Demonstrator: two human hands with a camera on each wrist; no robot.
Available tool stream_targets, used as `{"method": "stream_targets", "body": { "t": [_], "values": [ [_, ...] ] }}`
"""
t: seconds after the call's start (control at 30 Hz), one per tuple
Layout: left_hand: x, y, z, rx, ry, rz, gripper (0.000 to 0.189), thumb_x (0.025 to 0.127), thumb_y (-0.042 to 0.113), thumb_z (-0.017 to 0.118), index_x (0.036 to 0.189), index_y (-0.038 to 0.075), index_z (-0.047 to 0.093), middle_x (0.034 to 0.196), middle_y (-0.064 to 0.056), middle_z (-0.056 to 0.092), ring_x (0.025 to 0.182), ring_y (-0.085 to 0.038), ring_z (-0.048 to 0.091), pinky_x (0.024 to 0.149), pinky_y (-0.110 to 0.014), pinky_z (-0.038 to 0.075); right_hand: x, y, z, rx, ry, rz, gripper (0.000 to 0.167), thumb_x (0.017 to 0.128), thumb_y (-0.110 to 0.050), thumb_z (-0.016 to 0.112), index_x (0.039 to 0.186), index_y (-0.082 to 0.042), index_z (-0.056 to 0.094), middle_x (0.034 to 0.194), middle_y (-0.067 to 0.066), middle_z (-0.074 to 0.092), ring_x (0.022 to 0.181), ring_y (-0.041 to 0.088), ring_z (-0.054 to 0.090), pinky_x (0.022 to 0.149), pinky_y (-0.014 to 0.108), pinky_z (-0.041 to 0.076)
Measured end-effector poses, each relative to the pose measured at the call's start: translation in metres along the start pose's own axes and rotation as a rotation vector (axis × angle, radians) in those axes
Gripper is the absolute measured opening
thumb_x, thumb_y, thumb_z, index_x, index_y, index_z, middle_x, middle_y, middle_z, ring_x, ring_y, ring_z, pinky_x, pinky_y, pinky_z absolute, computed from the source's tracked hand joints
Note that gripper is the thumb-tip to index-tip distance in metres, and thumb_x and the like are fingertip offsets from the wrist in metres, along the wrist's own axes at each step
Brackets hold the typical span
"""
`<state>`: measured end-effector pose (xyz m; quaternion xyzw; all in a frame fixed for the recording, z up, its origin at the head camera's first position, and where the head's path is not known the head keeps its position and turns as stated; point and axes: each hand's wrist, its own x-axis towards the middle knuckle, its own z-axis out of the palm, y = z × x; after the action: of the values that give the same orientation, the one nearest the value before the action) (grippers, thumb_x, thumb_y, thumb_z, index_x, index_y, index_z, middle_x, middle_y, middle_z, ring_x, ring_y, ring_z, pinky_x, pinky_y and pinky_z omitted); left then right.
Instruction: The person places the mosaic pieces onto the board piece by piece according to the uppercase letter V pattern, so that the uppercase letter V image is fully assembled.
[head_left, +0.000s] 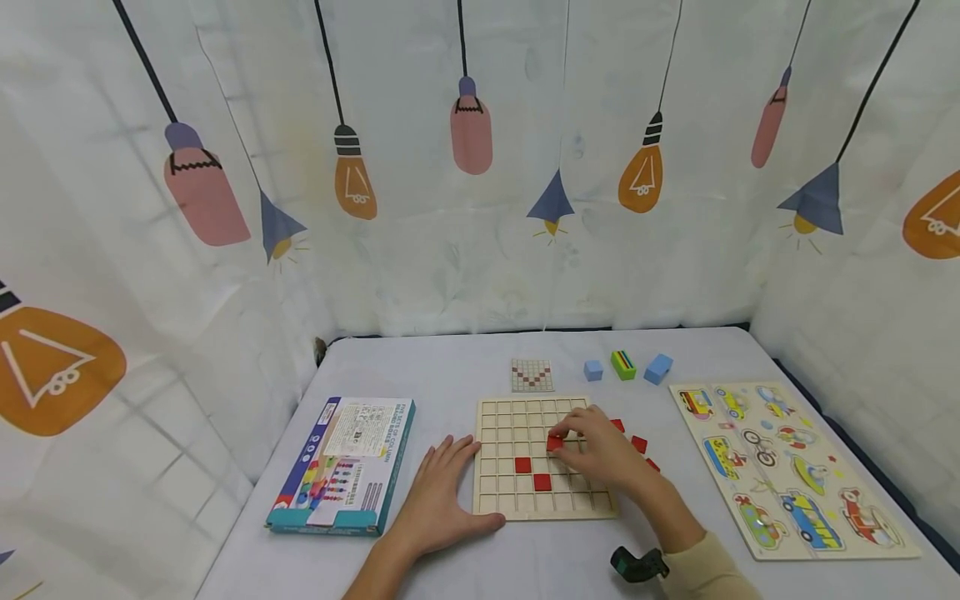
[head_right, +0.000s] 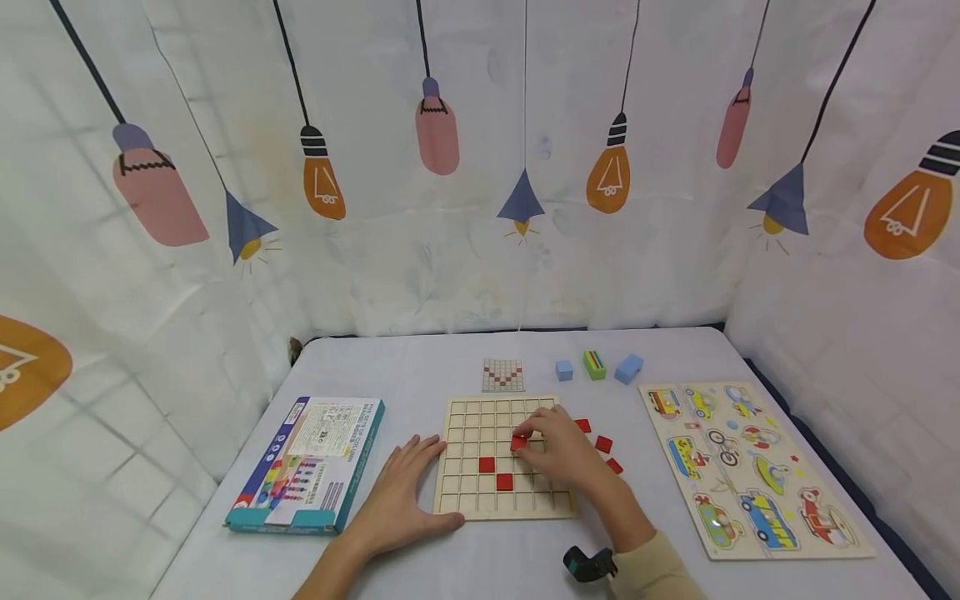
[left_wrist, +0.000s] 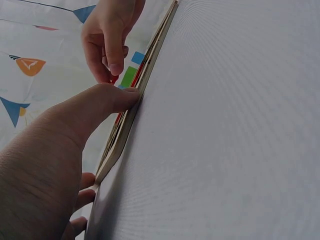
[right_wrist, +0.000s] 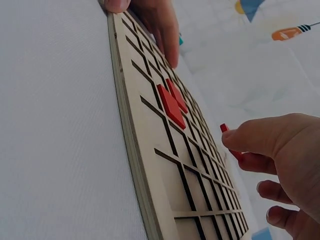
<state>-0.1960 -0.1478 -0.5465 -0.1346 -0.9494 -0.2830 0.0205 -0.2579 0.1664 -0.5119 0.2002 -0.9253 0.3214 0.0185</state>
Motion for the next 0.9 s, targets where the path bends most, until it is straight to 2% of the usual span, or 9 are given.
{"method": "stream_targets", "body": {
  "t": [0.23, 0.4, 0.63, 0.8, 0.9],
  "values": [
    [0.001, 0.001, 0.000, 0.000, -0.006, -0.006, 0.120, 0.070, 0.084, 0.086, 0.167, 0.024, 0.050, 0.177, 0.002, 0.045, 0.172, -0.034, 0.026, 0.142, -0.062, 0.018, 0.006, -0.006, 0.011, 0.003, -0.019, -0.002, 0.021, 0.098, -0.030, 0.087, 0.118, -0.032, 0.083, 0.117, -0.022, 0.071, 0.116, 0.011, 0.055, 0.096, 0.032, 0.059],
    [0.000, 0.001, -0.002, -0.008, -0.004, -0.003, 0.120, 0.070, 0.082, 0.087, 0.168, 0.023, 0.049, 0.177, 0.001, 0.045, 0.172, -0.035, 0.026, 0.142, -0.062, 0.017, 0.011, -0.011, 0.018, -0.006, -0.024, -0.037, 0.022, 0.098, -0.030, 0.087, 0.119, -0.030, 0.083, 0.119, -0.019, 0.072, 0.114, 0.010, 0.055, 0.095, 0.031, 0.060],
    [0.000, 0.001, -0.001, -0.001, -0.014, -0.009, 0.120, 0.071, 0.084, 0.086, 0.168, 0.023, 0.049, 0.177, 0.002, 0.044, 0.173, -0.034, 0.025, 0.142, -0.062, 0.017, 0.017, -0.022, 0.028, 0.013, -0.058, -0.034, 0.022, 0.098, -0.031, 0.085, 0.120, -0.031, 0.084, 0.123, -0.015, 0.072, 0.115, 0.009, 0.052, 0.099, 0.037, 0.061],
    [0.000, 0.001, -0.002, 0.005, -0.020, -0.011, 0.120, 0.071, 0.084, 0.085, 0.168, 0.023, 0.048, 0.177, 0.001, 0.043, 0.173, -0.034, 0.025, 0.142, -0.062, 0.017, 0.021, -0.029, 0.034, 0.017, -0.052, -0.080, 0.019, 0.099, -0.026, 0.084, 0.118, -0.028, 0.084, 0.120, -0.014, 0.073, 0.115, 0.010, 0.055, 0.114, 0.048, 0.058],
    [0.000, 0.001, -0.002, 0.003, -0.020, -0.010, 0.120, 0.072, 0.084, 0.085, 0.168, 0.023, 0.049, 0.177, 0.002, 0.043, 0.173, -0.034, 0.024, 0.143, -0.061, 0.017, 0.023, -0.033, 0.038, 0.000, -0.054, -0.094, 0.020, 0.098, -0.026, 0.085, 0.118, -0.027, 0.085, 0.119, -0.014, 0.073, 0.113, 0.010, 0.054, 0.110, 0.045, 0.059]
  ]
}}
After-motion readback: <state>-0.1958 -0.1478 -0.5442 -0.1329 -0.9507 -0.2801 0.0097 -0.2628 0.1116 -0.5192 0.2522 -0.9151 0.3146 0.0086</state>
